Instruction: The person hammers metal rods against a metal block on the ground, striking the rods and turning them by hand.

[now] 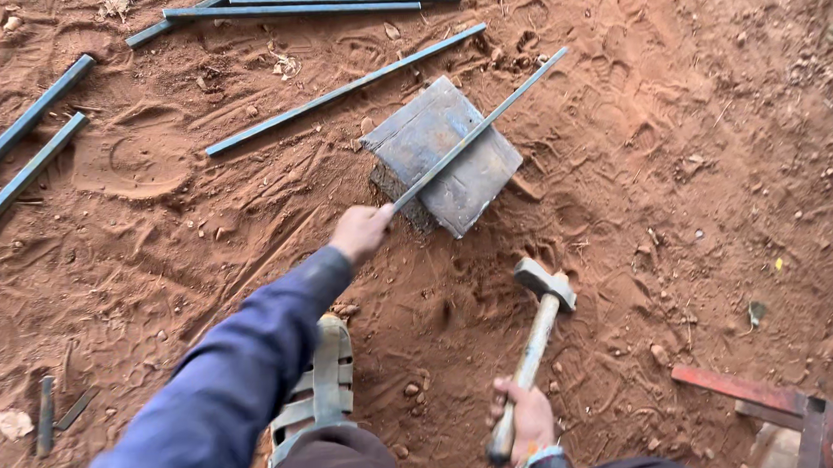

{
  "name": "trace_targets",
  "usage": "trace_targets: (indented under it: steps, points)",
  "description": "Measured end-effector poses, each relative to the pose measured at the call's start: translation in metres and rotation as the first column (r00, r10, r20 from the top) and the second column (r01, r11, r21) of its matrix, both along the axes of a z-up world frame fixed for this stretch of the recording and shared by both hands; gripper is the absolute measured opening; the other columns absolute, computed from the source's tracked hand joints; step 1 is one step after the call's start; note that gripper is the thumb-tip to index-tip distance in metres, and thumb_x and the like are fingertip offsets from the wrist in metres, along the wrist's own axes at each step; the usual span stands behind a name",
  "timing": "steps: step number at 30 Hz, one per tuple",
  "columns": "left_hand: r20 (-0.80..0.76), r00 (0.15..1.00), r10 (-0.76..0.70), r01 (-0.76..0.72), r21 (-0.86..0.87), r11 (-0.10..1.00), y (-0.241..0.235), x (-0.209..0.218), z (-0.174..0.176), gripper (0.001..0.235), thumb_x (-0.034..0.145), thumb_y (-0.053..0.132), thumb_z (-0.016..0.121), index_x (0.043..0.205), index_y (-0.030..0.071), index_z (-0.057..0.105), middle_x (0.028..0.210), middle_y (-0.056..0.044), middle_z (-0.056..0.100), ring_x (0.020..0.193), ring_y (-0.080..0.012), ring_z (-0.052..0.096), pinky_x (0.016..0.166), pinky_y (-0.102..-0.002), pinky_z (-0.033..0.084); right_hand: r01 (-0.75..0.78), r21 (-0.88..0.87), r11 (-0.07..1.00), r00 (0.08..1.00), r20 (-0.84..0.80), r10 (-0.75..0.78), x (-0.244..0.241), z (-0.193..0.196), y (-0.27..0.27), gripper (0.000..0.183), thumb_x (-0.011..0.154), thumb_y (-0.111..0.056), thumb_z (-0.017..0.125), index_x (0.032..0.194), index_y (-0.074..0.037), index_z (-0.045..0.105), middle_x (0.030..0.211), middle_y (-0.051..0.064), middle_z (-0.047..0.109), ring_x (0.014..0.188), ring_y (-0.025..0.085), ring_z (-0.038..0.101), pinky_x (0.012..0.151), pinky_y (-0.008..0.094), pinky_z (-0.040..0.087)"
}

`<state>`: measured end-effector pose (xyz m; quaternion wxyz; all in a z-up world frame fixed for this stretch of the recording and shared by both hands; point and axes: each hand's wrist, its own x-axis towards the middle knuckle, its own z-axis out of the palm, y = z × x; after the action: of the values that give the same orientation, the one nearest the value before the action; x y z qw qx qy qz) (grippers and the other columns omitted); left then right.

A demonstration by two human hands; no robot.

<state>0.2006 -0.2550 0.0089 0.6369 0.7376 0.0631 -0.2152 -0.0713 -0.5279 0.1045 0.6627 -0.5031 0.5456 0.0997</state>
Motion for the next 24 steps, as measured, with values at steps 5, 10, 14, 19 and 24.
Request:
trace_targets:
  steps: [5,10,14,19,24]
  points:
    - [0.002,1.0,-0.005,0.004,0.329,0.944,-0.044,0.066,0.018,0.062,0.094,0.062,0.06,0.092,0.002,0.077,0.096,-0.023,0.072,0.094,-0.0389,0.07,0.085,-0.046,0.054,-0.251,-0.399,0.882,0.955,0.049,0.294,0.03,0.092,0.028,0.027,0.08,-0.006,0.07,0.101,-0.003,0.053,0.064,0.015,0.06,0.047,0.026,0.057,0.042,0.042,0.049]
    - [-0.218,0.975,-0.038,0.118,0.365,0.923,-0.035,0.067,0.064,0.069,0.092,0.067,0.056,0.105,0.003,0.078,0.115,-0.02,0.076,0.114,-0.0362,0.071,0.1,-0.043,0.053,-0.061,-0.698,0.714,0.542,0.577,0.61,0.111,0.181,0.014,0.037,0.099,-0.018,0.058,0.13,-0.001,0.05,0.079,0.006,0.057,0.062,0.016,0.058,0.056,0.032,0.057]
    - [-0.234,0.972,-0.014,0.12,0.444,0.888,-0.032,0.058,0.092,0.071,0.094,0.068,0.052,0.121,0.005,0.072,0.129,-0.022,0.068,0.124,-0.0391,0.063,0.105,-0.048,0.048,-0.179,-0.589,0.788,0.396,0.691,0.605,0.177,0.167,0.022,0.034,0.109,-0.038,0.055,0.112,-0.006,0.048,0.076,0.002,0.056,0.059,0.014,0.059,0.047,0.027,0.051]
    - [-0.249,0.968,-0.036,0.151,0.461,0.875,-0.029,0.053,0.097,0.073,0.095,0.068,0.049,0.126,0.005,0.069,0.132,-0.023,0.065,0.125,-0.04,0.061,0.106,-0.049,0.047,-0.467,-0.694,0.548,0.724,0.054,0.687,0.174,0.126,0.07,0.028,0.102,-0.034,0.059,0.101,-0.006,0.055,0.073,0.002,0.057,0.052,0.01,0.052,0.043,0.028,0.048]
    - [-0.276,0.954,-0.115,0.243,0.495,0.834,-0.021,0.056,0.087,0.075,0.098,0.068,0.044,0.124,0.002,0.069,0.131,-0.024,0.066,0.124,-0.0402,0.062,0.106,-0.048,0.048,-0.511,-0.605,0.611,0.771,-0.009,0.636,0.169,0.166,0.048,0.025,0.098,-0.027,0.056,0.096,-0.003,0.061,0.066,0.006,0.059,0.044,0.015,0.052,0.036,0.033,0.045]
